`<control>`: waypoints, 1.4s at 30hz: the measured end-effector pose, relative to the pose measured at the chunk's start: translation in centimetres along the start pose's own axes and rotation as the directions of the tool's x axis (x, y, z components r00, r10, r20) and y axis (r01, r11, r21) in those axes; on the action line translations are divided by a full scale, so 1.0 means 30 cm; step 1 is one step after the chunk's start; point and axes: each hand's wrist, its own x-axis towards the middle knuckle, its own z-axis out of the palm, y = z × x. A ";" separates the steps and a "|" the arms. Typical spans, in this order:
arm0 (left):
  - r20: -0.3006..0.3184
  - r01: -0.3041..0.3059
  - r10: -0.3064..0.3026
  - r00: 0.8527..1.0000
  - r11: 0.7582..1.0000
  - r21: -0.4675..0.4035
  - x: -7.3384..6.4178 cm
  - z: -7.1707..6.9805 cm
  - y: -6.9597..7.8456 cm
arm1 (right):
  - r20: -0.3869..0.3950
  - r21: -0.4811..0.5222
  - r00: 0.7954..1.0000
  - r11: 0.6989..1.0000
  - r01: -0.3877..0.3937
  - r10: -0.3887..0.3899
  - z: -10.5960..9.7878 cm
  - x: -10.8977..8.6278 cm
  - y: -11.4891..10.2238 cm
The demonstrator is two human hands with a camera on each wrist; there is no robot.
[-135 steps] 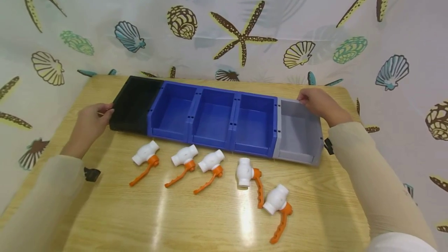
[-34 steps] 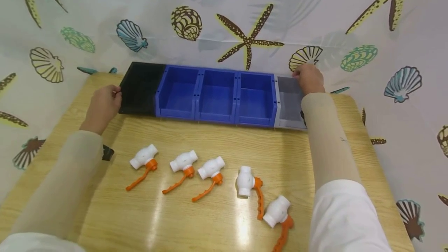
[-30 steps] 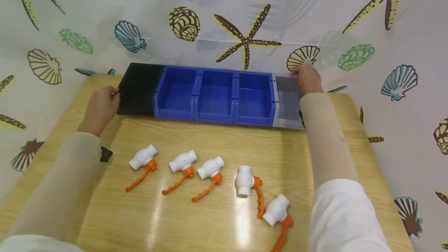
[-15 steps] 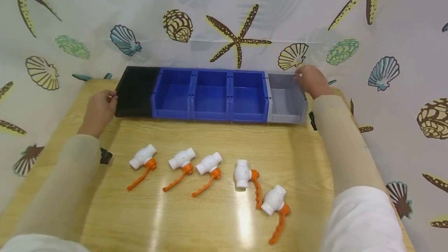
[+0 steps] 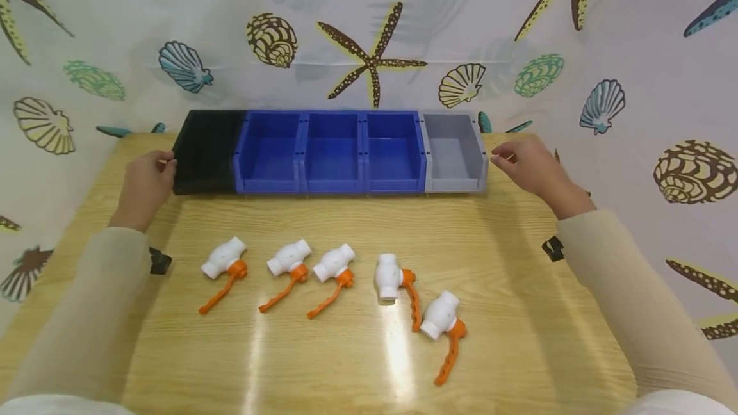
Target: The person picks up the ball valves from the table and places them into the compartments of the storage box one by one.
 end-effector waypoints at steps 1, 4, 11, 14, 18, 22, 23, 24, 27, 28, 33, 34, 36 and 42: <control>0.001 0.004 -0.004 1.000 1.000 -0.001 0.000 -0.001 -0.001 | -0.002 0.011 1.000 1.000 0.001 -0.001 0.004 -0.022 -0.005; 0.001 0.013 -0.013 1.000 1.000 -0.007 0.000 -0.005 -0.002 | 0.002 0.034 1.000 0.999 -0.005 0.005 0.016 -0.081 -0.019; 0.012 0.023 -0.023 1.000 0.999 -0.025 -0.006 -0.005 -0.012 | 0.078 0.018 0.997 1.000 0.023 -0.024 0.035 -0.175 -0.071; 0.019 0.022 -0.021 1.000 0.999 -0.033 -0.007 -0.001 -0.015 | 0.234 0.027 0.972 0.999 0.024 -0.030 0.040 -0.214 -0.095; 0.026 0.021 -0.020 0.999 0.999 -0.036 -0.007 0.003 -0.012 | 0.456 0.074 0.890 0.997 -0.014 -0.021 0.055 -0.258 -0.131; 0.022 0.019 -0.019 1.000 1.000 -0.016 -0.006 0.006 -0.010 | 0.542 0.114 0.840 0.992 -0.052 -0.018 0.076 -0.293 -0.172; 0.017 0.016 -0.016 1.000 1.000 -0.010 -0.006 0.006 -0.011 | 0.552 0.119 0.834 0.991 -0.061 -0.015 0.081 -0.301 -0.181; 0.013 0.013 -0.013 1.000 1.000 -0.004 -0.007 0.007 -0.010 | 0.562 0.126 0.827 0.990 -0.068 -0.015 0.086 -0.309 -0.189; 0.000 -0.003 0.003 1.000 1.000 0.009 -0.008 0.009 -0.013 | 0.596 0.124 0.803 0.989 -0.080 -0.010 0.106 -0.334 -0.209; -0.002 -0.008 0.008 1.000 1.000 0.009 -0.009 0.011 -0.016 | 0.607 0.122 0.795 0.989 -0.084 -0.007 0.113 -0.342 -0.216; 0.001 -0.011 0.011 1.000 1.000 0.002 -0.011 0.013 -0.021 | 0.665 0.120 0.747 0.983 -0.137 0.023 0.153 -0.394 -0.259; 0.001 -0.009 0.009 1.000 1.000 0.000 -0.012 0.013 -0.019 | 0.676 0.124 0.736 0.980 -0.158 0.033 0.160 -0.406 -0.269; -0.003 -0.011 0.011 1.000 1.000 0.002 -0.014 0.013 -0.019 | 0.695 0.126 0.717 0.974 -0.190 0.050 0.173 -0.431 -0.289; -0.013 -0.025 0.025 1.000 1.000 0.001 -0.014 0.016 -0.015 | 0.698 0.215 0.716 0.959 -0.184 -0.019 0.210 -0.480 -0.302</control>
